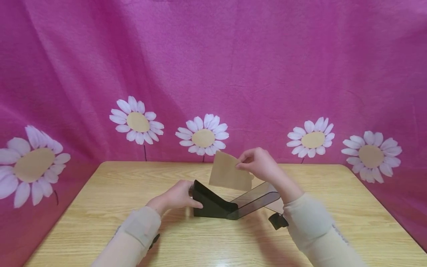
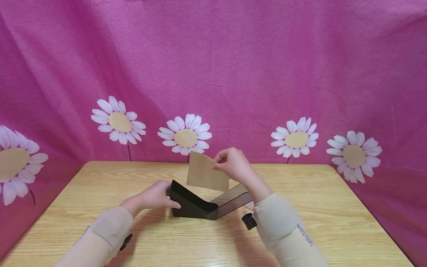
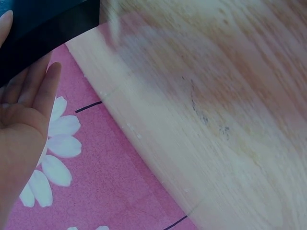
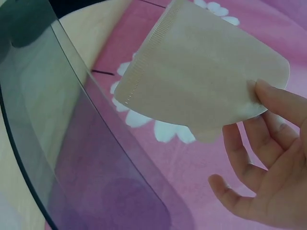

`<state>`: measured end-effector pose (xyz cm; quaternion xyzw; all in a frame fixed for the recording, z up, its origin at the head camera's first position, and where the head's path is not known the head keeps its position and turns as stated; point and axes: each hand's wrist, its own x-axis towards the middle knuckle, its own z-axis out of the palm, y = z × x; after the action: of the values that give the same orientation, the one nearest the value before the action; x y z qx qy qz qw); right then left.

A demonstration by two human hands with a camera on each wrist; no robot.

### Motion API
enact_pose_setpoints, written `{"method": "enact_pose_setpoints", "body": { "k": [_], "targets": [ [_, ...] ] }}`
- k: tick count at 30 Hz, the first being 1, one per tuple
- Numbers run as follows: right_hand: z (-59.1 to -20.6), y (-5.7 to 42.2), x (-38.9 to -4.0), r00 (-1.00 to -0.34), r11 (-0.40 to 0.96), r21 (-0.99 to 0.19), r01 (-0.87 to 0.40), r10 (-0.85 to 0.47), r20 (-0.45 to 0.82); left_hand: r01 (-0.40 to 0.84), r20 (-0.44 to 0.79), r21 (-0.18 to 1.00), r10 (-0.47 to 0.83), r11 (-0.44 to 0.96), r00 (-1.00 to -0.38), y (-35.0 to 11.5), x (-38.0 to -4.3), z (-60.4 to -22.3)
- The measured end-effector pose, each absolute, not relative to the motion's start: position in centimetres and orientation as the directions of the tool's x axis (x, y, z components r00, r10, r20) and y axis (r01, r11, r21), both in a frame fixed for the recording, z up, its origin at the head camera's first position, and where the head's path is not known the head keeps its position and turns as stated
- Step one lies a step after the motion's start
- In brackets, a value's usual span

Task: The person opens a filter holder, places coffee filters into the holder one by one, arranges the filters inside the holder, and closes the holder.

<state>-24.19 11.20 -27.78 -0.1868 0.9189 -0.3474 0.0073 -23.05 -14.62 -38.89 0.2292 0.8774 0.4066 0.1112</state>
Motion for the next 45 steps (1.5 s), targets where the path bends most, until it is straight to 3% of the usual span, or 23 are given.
{"method": "enact_pose_setpoints", "body": {
  "k": [45],
  "targets": [
    [-33.2, 7.5, -24.5, -0.896, 0.67, -0.632, -0.389, -0.434, 0.092, 0.312, -0.006, 0.761, 0.486, 0.569, -0.874, -14.6, -23.1, -38.9]
  ]
}}
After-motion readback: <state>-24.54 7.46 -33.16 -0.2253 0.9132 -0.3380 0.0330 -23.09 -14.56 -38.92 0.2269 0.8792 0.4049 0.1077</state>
